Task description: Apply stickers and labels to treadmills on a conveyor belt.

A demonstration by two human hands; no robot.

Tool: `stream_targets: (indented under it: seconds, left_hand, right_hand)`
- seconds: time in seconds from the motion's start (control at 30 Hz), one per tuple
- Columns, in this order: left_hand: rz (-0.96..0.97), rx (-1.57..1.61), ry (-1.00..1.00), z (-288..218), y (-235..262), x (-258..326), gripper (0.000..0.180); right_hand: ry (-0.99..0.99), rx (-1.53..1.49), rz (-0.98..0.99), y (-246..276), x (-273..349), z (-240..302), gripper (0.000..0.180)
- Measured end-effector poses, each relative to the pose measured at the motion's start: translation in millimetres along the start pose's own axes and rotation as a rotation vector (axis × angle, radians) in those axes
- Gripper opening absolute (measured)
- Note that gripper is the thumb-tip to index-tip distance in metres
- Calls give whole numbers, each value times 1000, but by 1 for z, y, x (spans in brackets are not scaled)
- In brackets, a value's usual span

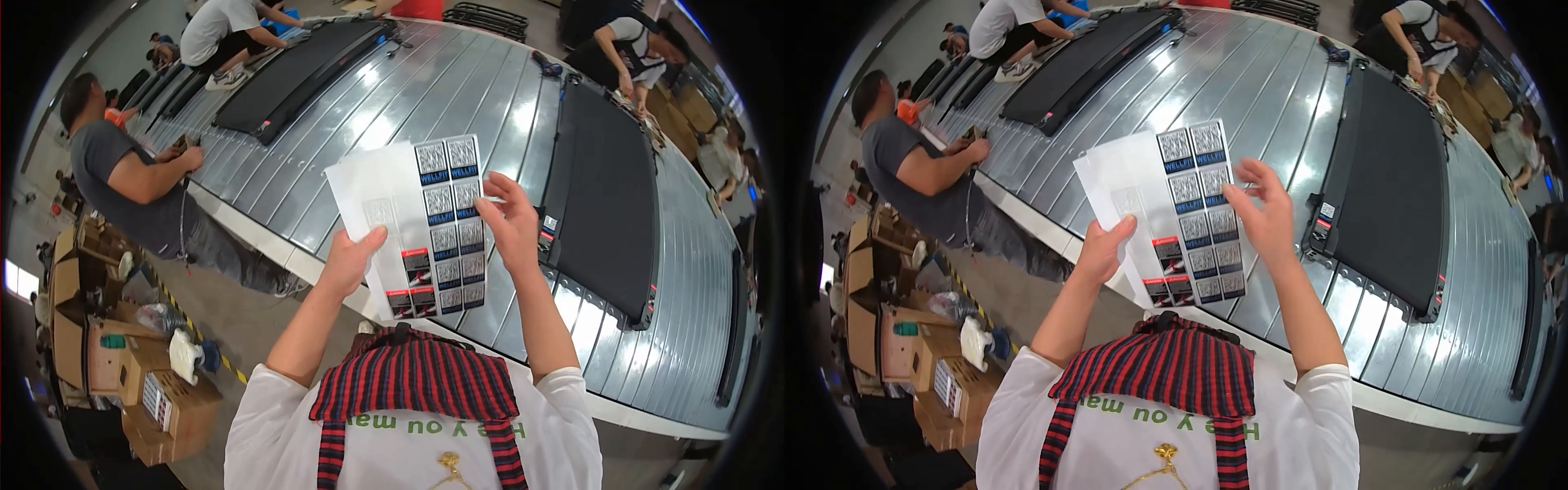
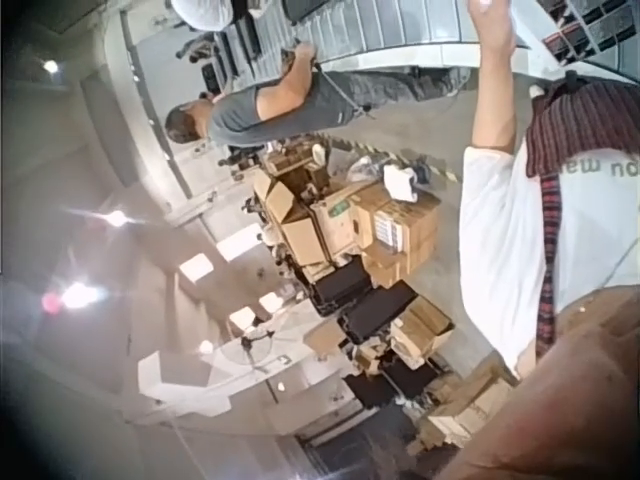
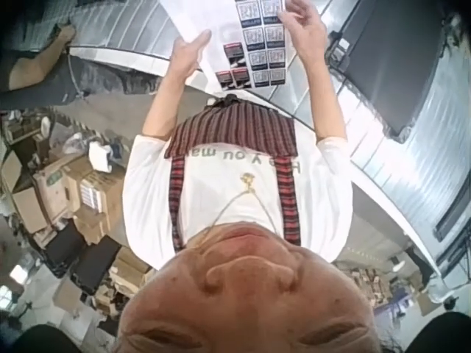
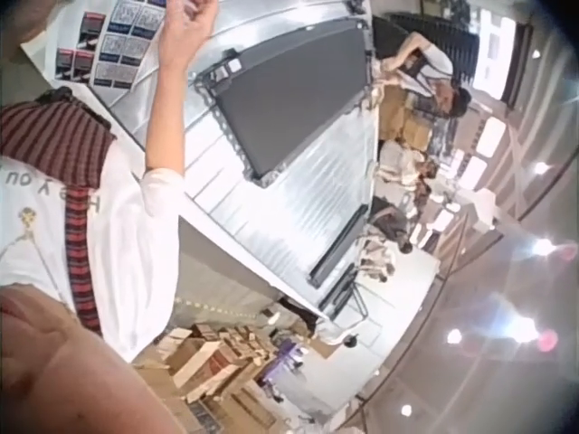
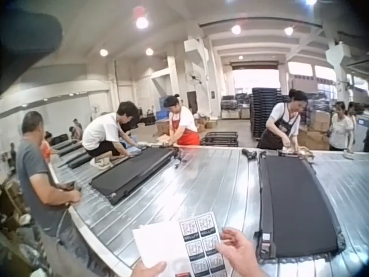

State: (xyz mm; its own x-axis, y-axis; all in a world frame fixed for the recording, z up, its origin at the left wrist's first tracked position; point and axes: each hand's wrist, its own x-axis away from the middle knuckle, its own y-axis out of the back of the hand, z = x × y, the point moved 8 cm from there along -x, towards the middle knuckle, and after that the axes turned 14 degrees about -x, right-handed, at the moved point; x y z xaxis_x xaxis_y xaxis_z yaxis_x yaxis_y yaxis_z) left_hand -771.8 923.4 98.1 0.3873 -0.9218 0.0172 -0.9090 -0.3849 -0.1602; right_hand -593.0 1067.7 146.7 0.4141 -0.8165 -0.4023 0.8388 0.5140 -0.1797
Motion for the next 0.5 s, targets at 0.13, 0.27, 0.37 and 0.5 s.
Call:
stream_targets:
  seconds: [0.13, 0.27, 0.37, 0.5]
  left_hand:
    - [49, -34, 44, 10, -10, 2, 42]
    - [77, -83, -19, -8, -10, -11, 39]
    - [81, -112, -92, -32, -13, -13, 37]
    - [100, -102, -125, -38, -21, -7, 33]
  right_hand:
    - [-444, -601, 117, -25, 3, -24, 25]
    - [-375, -470, 183, -22, -3, -11, 22]
    - [-355, -311, 215, -24, 3, -2, 20]
    - [42, 199, 14, -7, 2, 17, 23]
